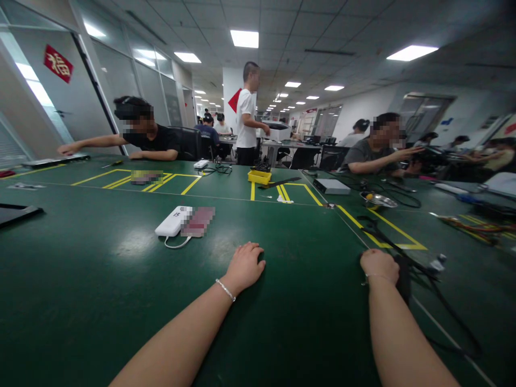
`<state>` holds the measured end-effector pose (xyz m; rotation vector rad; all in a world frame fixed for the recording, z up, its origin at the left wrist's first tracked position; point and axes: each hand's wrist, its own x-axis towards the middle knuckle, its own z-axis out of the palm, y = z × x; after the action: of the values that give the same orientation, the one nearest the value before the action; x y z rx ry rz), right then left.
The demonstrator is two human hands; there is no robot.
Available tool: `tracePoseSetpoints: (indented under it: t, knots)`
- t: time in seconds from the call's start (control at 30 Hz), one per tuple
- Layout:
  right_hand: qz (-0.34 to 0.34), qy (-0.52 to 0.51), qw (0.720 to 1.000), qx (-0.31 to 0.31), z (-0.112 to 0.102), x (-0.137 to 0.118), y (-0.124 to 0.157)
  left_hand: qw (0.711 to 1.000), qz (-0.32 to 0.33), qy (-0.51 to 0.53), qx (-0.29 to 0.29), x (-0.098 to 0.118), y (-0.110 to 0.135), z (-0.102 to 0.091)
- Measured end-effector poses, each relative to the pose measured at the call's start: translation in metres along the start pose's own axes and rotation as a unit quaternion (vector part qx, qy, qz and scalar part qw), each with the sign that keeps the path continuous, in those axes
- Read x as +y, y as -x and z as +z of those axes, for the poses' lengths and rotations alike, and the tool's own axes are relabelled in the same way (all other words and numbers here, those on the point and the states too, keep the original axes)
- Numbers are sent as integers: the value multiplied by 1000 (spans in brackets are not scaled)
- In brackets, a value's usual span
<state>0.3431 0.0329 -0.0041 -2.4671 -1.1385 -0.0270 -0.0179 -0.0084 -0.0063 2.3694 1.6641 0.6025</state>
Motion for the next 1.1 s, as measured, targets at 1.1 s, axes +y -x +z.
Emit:
tracePoseSetpoints:
  t: [1.1]
  knots:
    - [-160, 114, 980, -41, -1, -50, 36, 998, 0, -53, -31, 2, 1, 5]
